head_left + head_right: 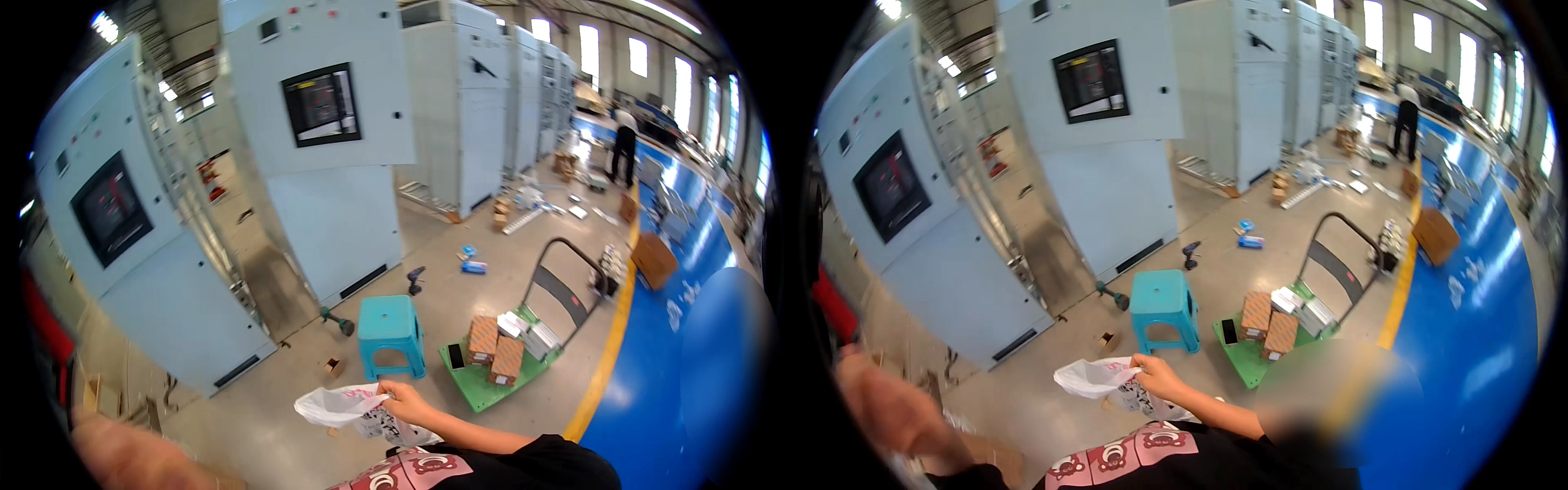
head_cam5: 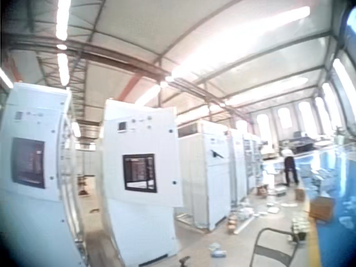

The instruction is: The person uses a cordless drill to fasten components inside an electrical cabinet, then moves to the floor to unpack boxes and handle small electrical parts and plastic bags.

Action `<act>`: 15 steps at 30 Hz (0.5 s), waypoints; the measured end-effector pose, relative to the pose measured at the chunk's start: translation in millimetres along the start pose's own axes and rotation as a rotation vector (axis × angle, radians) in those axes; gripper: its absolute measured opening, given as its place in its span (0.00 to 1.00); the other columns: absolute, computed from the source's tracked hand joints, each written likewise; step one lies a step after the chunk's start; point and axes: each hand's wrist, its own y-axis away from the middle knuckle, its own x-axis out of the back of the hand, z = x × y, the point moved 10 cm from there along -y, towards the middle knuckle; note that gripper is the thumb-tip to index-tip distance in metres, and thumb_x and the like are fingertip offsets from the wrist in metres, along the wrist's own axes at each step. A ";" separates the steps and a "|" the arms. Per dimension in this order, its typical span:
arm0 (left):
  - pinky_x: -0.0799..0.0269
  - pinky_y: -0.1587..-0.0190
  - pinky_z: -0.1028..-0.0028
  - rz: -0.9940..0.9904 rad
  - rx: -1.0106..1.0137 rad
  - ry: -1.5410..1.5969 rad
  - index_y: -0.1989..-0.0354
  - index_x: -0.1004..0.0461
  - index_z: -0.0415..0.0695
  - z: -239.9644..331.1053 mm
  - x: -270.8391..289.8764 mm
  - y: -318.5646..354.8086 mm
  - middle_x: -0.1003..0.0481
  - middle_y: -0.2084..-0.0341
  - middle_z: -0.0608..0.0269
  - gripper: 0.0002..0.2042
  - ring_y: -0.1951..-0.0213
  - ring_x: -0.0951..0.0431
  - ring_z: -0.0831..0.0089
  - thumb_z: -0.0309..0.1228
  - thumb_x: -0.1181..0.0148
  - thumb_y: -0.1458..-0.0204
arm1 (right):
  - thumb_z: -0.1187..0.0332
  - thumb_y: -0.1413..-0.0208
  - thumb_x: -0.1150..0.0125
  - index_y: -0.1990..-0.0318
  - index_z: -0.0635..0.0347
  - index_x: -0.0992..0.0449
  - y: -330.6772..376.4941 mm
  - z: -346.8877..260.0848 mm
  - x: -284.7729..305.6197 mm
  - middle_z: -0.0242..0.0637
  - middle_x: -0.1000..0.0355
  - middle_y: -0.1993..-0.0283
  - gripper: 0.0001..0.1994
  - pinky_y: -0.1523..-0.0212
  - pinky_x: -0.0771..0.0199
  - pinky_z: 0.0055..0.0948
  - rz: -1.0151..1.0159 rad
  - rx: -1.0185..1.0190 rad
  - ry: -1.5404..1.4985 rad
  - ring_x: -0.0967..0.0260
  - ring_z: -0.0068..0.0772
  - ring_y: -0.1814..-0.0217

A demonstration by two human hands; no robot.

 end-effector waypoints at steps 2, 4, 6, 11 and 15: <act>0.37 0.48 0.55 -0.273 0.398 0.401 0.49 0.30 0.39 -37.5 -144.8 59.4 0.28 0.52 0.51 0.21 0.54 0.30 0.56 0.37 0.43 0.49 | 0.74 0.51 0.47 0.63 0.63 0.27 24.4 20.0 32.3 0.41 0.27 0.70 0.08 0.64 0.30 0.34 0.071 -0.102 0.087 0.30 0.30 0.67; 0.37 0.46 0.57 -0.620 0.484 0.666 0.48 0.29 0.41 14.1 -247.7 104.8 0.28 0.50 0.48 0.24 0.49 0.30 0.53 0.32 0.34 0.56 | 0.74 0.51 0.47 0.62 0.63 0.27 38.5 17.9 49.0 0.43 0.26 0.70 0.09 0.65 0.29 0.34 0.160 -0.045 0.107 0.28 0.31 0.67; 0.43 0.40 0.55 -0.869 0.397 0.790 0.39 0.36 0.43 89.8 -288.7 156.3 0.34 0.41 0.55 0.39 0.42 0.34 0.55 0.38 0.27 0.62 | 0.74 0.52 0.47 0.60 0.63 0.26 56.6 16.1 50.3 0.47 0.25 0.68 0.11 0.64 0.28 0.35 0.183 -0.088 0.086 0.26 0.35 0.66; 0.43 0.39 0.57 -1.010 0.523 1.038 0.34 0.42 0.42 201.4 -350.0 232.5 0.37 0.39 0.53 0.43 0.40 0.36 0.53 0.35 0.27 0.62 | 0.74 0.51 0.45 0.58 0.64 0.27 72.6 25.6 89.7 0.52 0.25 0.63 0.12 0.62 0.27 0.40 0.223 -0.125 0.152 0.25 0.51 0.62; 0.37 0.43 0.59 -1.122 0.721 1.103 0.34 0.42 0.40 244.3 -384.0 261.9 0.31 0.45 0.52 0.40 0.44 0.32 0.52 0.27 0.30 0.59 | 0.76 0.52 0.47 0.61 0.65 0.28 77.0 20.8 107.6 0.53 0.26 0.62 0.10 0.58 0.29 0.41 0.175 -0.117 0.093 0.27 0.55 0.58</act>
